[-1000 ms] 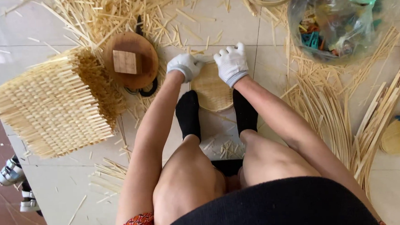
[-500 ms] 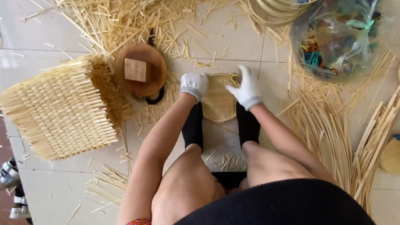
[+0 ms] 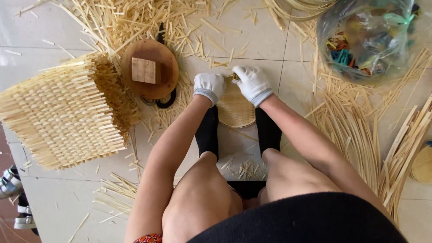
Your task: The recorder is weaving and assembling circular bamboo trays using bamboo strips and a wooden form.
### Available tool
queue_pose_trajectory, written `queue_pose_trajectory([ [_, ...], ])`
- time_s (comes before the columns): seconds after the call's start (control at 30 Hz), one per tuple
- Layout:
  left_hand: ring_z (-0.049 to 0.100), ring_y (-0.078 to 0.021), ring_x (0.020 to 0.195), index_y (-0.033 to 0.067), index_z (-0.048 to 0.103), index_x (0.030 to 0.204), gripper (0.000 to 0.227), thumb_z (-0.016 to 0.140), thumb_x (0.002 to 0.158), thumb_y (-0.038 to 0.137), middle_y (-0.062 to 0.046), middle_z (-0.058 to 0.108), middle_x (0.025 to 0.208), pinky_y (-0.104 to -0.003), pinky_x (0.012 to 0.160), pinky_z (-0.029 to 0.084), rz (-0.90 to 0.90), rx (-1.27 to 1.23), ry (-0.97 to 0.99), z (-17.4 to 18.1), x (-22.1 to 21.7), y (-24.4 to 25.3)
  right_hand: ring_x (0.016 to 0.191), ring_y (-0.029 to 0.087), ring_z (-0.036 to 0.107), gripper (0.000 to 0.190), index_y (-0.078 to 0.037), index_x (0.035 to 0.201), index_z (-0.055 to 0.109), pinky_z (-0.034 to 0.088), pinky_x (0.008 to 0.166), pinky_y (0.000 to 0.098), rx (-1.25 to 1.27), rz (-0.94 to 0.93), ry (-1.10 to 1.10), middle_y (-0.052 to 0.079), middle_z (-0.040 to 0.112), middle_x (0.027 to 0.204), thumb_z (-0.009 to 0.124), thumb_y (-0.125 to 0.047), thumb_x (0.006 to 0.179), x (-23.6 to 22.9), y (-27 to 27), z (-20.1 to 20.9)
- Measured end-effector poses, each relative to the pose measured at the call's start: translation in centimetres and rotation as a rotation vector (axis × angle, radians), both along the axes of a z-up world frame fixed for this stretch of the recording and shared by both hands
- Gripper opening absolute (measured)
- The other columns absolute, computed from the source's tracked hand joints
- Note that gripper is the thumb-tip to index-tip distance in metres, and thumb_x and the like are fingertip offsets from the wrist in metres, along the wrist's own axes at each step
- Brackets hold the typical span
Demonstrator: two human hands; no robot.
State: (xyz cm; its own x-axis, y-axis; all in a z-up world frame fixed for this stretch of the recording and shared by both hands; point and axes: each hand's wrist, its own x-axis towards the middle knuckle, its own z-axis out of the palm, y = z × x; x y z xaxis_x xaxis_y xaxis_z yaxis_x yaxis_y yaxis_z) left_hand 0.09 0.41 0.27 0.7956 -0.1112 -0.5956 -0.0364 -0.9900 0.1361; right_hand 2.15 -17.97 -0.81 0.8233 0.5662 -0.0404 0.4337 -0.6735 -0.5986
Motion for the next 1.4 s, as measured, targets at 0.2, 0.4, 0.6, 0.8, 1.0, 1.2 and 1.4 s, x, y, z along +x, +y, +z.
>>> queue_pose_trajectory([
  [0.2, 0.074, -0.0336, 0.086, 0.0085, 0.075, 0.098, 0.026, 0.061, 0.089, 0.028, -0.016, 0.077, 0.090, -0.048, 0.074, 0.055, 0.017, -0.205, -0.278, 0.5, -1.1, 0.7, 0.098, 0.040, 0.067, 0.027, -0.011, 0.115, 0.066, 0.053, 0.082, 0.0484, 0.032, -0.106, 0.188, 0.015, 0.071, 0.110, 0.073, -0.015, 0.090, 0.1, -2.0, -0.3],
  [0.4, 0.073, -0.0332, 0.101, 0.0098, 0.075, 0.114, 0.028, 0.063, 0.096, 0.027, -0.016, 0.076, 0.104, -0.039, 0.091, 0.054, 0.459, -0.765, -0.159, -0.4, -2.6, 1.1, 0.094, 0.024, 0.069, 0.018, -0.008, 0.112, 0.076, 0.056, 0.086, 0.0365, 0.241, -0.156, 0.551, 0.011, 0.077, 0.104, 0.074, -0.014, 0.096, 0.2, -3.5, -5.9],
  [0.6, 0.078, -0.0211, 0.093, 0.0104, 0.076, 0.115, 0.027, 0.067, 0.093, 0.024, -0.013, 0.080, 0.102, -0.033, 0.090, 0.058, 0.587, -0.870, -0.139, 3.5, -0.9, 0.9, 0.093, 0.012, 0.070, 0.021, -0.002, 0.112, 0.076, 0.058, 0.086, 0.0304, 0.471, -0.348, 0.630, 0.007, 0.079, 0.104, 0.075, -0.007, 0.091, 0.1, -3.4, -4.0],
  [0.8, 0.064, -0.0359, 0.121, -0.0111, 0.053, 0.140, 0.051, 0.071, 0.104, 0.021, -0.025, 0.065, 0.131, -0.043, 0.103, 0.049, 0.241, -1.147, -0.567, 10.6, 2.3, 5.3, 0.117, 0.020, 0.066, 0.034, -0.001, 0.135, 0.064, 0.055, 0.102, 0.0338, 0.919, -0.562, 0.660, 0.009, 0.070, 0.128, 0.061, -0.007, 0.101, 1.5, -6.1, 0.5],
  [1.0, 0.068, -0.0184, 0.085, -0.0082, 0.067, 0.127, 0.035, 0.064, 0.103, 0.017, -0.010, 0.071, 0.101, -0.033, 0.081, 0.058, 0.793, -1.260, -0.091, 7.8, -2.5, 3.0, 0.124, 0.030, 0.062, 0.041, -0.010, 0.143, 0.045, 0.056, 0.102, 0.0514, 1.433, -0.828, 0.941, 0.011, 0.059, 0.137, 0.055, -0.013, 0.103, 0.4, -7.1, 5.8],
  [1.2, 0.073, -0.0141, 0.079, -0.0080, 0.069, 0.116, 0.024, 0.063, 0.099, 0.008, -0.008, 0.075, 0.096, -0.030, 0.070, 0.064, 1.065, -1.458, -0.171, 8.1, -3.7, 1.5, 0.126, 0.031, 0.061, 0.040, -0.012, 0.143, 0.044, 0.055, 0.104, 0.0548, 1.390, -0.840, 0.934, 0.012, 0.057, 0.140, 0.055, -0.017, 0.105, -2.1, -7.0, 7.1],
  [1.4, 0.070, -0.0144, 0.070, -0.0080, 0.072, 0.111, 0.019, 0.065, 0.099, 0.005, -0.009, 0.074, 0.088, -0.031, 0.064, 0.061, 1.144, -1.454, -0.200, 6.8, -4.4, 1.7, 0.125, 0.034, 0.062, 0.049, -0.013, 0.151, 0.042, 0.057, 0.098, 0.0586, 1.322, -0.726, 1.066, 0.014, 0.057, 0.142, 0.053, -0.026, 0.105, -3.0, -7.4, 9.4],
])
